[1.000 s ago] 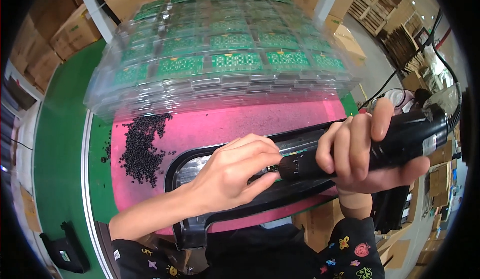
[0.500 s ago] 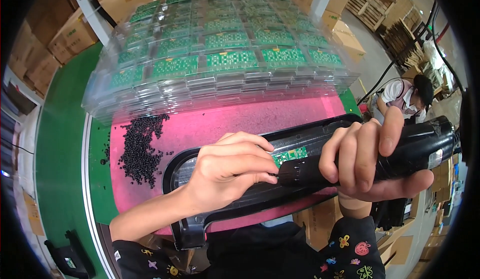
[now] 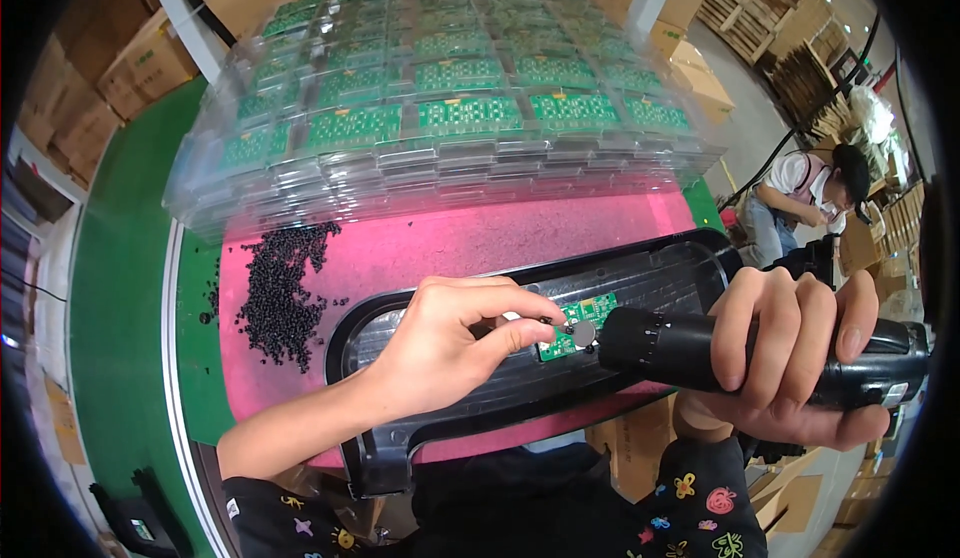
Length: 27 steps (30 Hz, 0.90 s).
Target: Assembling printed circuit boards into plastic housings using an electric screwdriver and screws.
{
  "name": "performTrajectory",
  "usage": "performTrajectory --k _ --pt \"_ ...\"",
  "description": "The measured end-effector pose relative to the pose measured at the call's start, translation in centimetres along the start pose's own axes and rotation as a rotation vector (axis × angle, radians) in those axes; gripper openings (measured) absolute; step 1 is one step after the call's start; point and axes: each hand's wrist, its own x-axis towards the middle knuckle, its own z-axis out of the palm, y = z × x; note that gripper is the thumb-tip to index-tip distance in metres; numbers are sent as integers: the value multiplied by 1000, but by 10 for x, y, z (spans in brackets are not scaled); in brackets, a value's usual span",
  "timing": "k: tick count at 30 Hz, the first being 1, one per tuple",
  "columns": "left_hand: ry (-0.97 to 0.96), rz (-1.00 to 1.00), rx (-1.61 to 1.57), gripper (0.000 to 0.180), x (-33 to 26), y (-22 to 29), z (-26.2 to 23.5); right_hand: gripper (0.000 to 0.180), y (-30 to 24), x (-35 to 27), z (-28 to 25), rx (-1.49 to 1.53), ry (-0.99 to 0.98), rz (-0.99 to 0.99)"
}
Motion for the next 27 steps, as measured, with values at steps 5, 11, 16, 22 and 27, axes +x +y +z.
performTrajectory --k 5,11,16,22,27 --pt "-46 -176 -187 15 1 8 -4 40 0 -3 2 -40 1 8" --pt "-77 -250 -309 17 1 8 -5 41 3 -5 2 -36 -14 -8" --pt "-92 -243 -271 19 2 7 -6 42 4 -7 0 -37 -33 -19" --pt "-91 -58 -44 20 1 4 -5 43 7 -11 0 -59 -12 -34" --pt "-82 -78 -41 20 2 5 0 43 8 -11 -5 -73 -66 -66"
